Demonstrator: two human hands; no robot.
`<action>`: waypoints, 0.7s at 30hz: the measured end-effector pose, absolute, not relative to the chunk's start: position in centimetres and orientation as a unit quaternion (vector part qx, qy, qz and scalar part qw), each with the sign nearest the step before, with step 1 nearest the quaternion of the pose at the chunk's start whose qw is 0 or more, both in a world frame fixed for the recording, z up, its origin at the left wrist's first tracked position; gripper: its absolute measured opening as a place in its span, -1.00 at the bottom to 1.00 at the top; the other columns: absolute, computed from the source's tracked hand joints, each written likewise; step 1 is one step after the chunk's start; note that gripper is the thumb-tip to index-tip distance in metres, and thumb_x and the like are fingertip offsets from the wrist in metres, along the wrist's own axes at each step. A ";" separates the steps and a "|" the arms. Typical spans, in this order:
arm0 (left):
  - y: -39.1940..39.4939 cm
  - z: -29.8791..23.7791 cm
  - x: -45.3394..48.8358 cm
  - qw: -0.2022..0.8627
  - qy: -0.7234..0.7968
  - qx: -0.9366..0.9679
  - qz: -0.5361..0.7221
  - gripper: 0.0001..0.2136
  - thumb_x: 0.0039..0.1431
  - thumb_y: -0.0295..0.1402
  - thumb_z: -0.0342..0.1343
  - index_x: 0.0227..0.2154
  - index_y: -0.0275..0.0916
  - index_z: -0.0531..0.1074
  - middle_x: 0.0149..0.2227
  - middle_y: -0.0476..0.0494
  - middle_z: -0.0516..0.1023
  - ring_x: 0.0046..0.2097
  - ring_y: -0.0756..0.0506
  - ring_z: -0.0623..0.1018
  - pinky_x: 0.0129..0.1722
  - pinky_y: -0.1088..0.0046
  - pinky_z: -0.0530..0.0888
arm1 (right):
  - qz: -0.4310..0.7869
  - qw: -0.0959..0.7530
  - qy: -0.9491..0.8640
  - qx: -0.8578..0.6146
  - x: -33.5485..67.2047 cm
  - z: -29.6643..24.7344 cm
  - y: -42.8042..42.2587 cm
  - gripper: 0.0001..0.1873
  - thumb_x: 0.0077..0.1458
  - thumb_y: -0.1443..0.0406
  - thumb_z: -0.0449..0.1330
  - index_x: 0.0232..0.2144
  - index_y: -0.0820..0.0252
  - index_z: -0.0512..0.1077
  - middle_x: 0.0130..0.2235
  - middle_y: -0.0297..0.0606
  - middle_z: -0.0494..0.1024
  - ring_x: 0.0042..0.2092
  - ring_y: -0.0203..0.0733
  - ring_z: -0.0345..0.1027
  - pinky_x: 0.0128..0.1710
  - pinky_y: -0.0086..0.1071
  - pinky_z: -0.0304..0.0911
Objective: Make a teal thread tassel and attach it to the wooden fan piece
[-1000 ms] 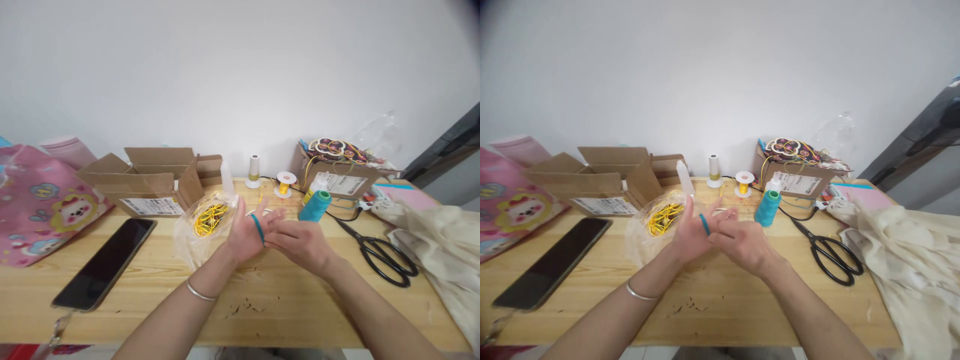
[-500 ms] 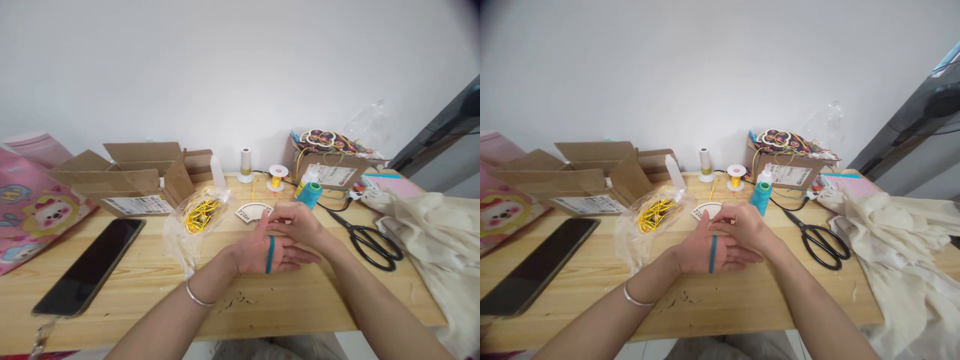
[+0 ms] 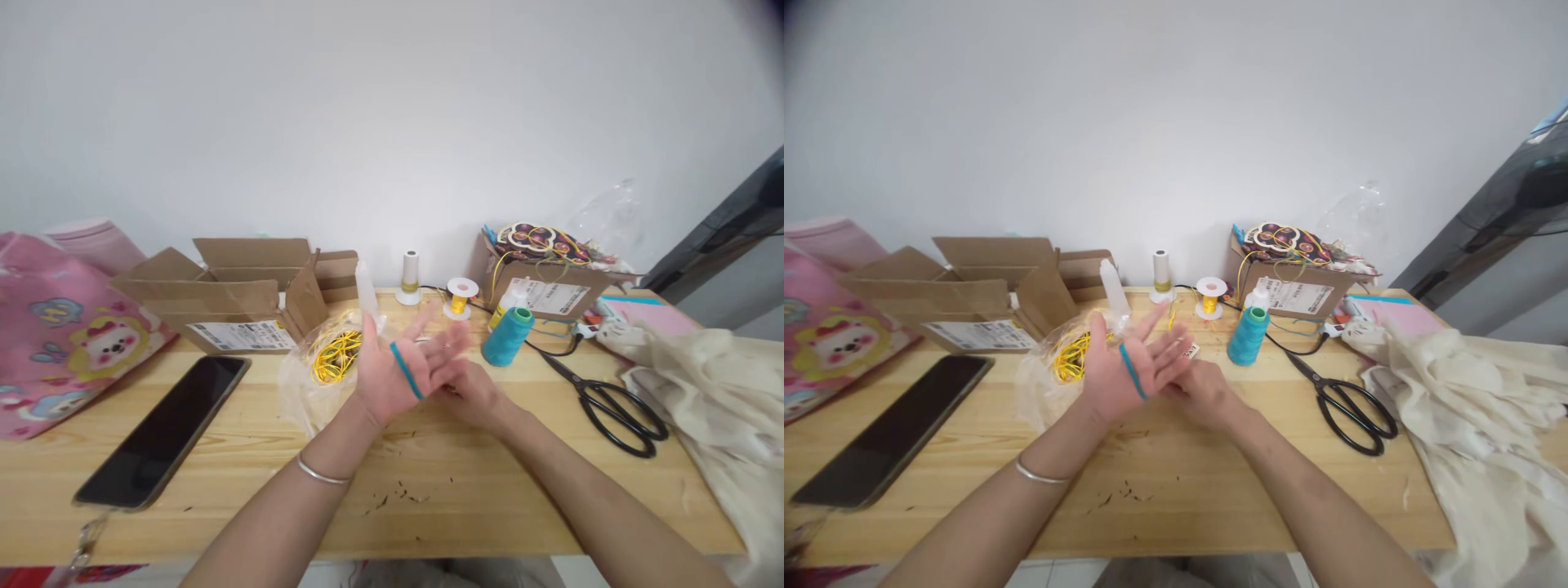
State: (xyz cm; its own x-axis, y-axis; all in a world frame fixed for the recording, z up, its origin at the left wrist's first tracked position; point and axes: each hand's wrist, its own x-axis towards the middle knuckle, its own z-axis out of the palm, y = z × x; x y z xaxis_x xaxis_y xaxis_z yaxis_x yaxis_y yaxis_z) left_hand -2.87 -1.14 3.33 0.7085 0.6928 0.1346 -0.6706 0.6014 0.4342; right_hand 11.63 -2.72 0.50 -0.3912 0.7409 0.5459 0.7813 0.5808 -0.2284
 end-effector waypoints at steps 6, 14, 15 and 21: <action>0.4 3.2 -3.0 0.823 0.094 0.140 0.542 -0.35 -0.05 0.16 -0.24 0.06 -0.11 0.13 0.08 -0.27 0.24 0.08 -0.18 0.27 -0.03 0.25 0.26 | 0.023 0.200 -0.909 -0.364 11.7 1.2 -3.2 -0.70 0.13 0.27 -0.07 -0.47 0.19 0.42 -0.46 -0.30 0.47 -0.48 -0.39 0.27 -0.56 -0.53 -0.02; -0.4 2.9 -2.3 0.868 0.131 0.154 0.453 -0.37 -0.01 0.12 -0.25 0.03 -0.17 0.17 -0.03 -0.26 0.35 -0.09 -0.14 0.42 -0.14 0.31 0.32 | -0.039 0.255 -0.900 -0.350 12.7 3.5 -4.1 -0.68 0.14 0.26 -0.06 -0.49 0.17 0.44 -0.54 -0.32 0.38 -0.52 -0.40 0.16 -0.58 -0.48 -0.09; -0.7 2.7 -2.0 0.889 0.127 0.159 0.411 -0.36 0.00 0.12 -0.26 0.03 -0.21 0.18 -0.07 -0.27 0.39 -0.16 -0.12 0.45 -0.18 0.34 0.33 | -0.028 0.270 -0.897 -0.349 12.9 3.7 -4.1 -0.69 0.14 0.25 -0.05 -0.47 0.16 0.45 -0.51 -0.31 0.40 -0.49 -0.39 0.18 -0.57 -0.49 -0.06; -2.6 1.2 0.0 0.952 0.069 0.210 0.214 -0.26 0.00 0.15 -0.46 -0.17 -0.35 0.37 -0.25 -0.28 0.49 -0.16 -0.15 0.43 -0.10 0.32 0.24 | 0.025 0.325 -0.875 -0.360 14.0 4.5 -3.7 -0.69 0.10 0.18 0.00 -0.48 0.18 0.47 -0.53 -0.30 0.37 -0.50 -0.39 0.19 -0.53 -0.51 0.03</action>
